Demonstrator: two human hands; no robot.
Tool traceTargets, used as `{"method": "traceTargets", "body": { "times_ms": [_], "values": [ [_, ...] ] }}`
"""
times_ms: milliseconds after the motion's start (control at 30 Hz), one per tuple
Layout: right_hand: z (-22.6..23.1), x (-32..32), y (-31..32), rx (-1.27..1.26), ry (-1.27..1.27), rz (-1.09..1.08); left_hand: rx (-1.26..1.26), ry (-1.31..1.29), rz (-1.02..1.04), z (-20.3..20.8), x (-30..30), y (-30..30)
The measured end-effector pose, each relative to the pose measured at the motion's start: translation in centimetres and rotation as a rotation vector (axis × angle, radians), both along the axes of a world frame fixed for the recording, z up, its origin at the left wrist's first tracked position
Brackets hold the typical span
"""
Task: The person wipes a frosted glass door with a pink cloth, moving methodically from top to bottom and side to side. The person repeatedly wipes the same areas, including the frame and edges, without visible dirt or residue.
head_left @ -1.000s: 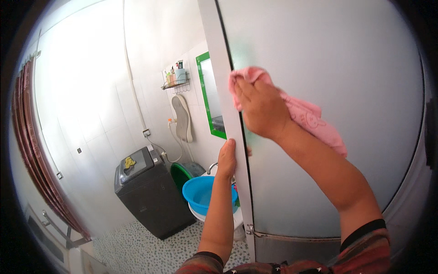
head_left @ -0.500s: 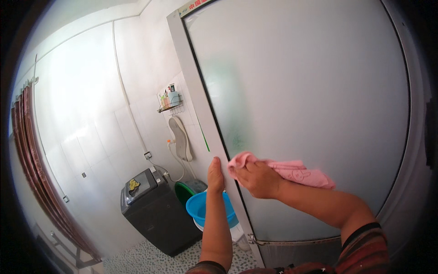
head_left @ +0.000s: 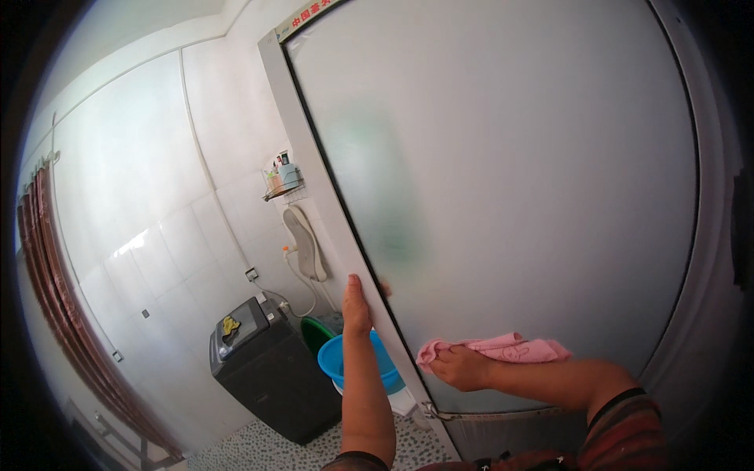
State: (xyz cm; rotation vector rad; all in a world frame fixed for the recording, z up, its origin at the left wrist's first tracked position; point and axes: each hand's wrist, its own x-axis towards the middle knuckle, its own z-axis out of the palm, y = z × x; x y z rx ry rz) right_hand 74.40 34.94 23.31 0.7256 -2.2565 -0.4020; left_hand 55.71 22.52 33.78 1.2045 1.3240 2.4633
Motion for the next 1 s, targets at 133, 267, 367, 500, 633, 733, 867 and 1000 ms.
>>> {"method": "traceTargets", "body": {
  "times_ms": [133,267,367,500,633,733,867,1000],
  "values": [
    [-1.0,1.1,0.3,0.013,-0.077,-0.033,-0.009,0.036,-0.008,0.2,0.0,-0.2],
    [-1.0,1.4,0.6,0.020,-0.050,0.035,-0.022,-0.013,0.034,0.6,0.3,-0.4],
    [-1.5,1.2,0.9,-0.001,-0.049,0.058,-0.001,0.027,-0.003,0.6,0.5,-0.6],
    [0.0,2.0,0.9,0.028,0.039,0.060,0.026,0.032,-0.030,-0.1,0.1,-0.8],
    [3.1,3.8,0.3,-0.005,0.192,0.049,0.018,0.005,-0.010,-1.1,0.9,-2.1],
    [7.0,5.7,1.0,0.019,0.329,-0.035,0.012,0.004,0.019,-1.0,1.0,-2.1],
    [12.1,8.1,3.5,0.021,0.518,-0.115,0.020,-0.021,0.006,-1.4,-0.2,-1.1],
    [17.4,11.2,5.1,-0.051,0.698,-0.105,0.010,-0.031,0.057,-1.4,0.0,-2.3]
  ]
}}
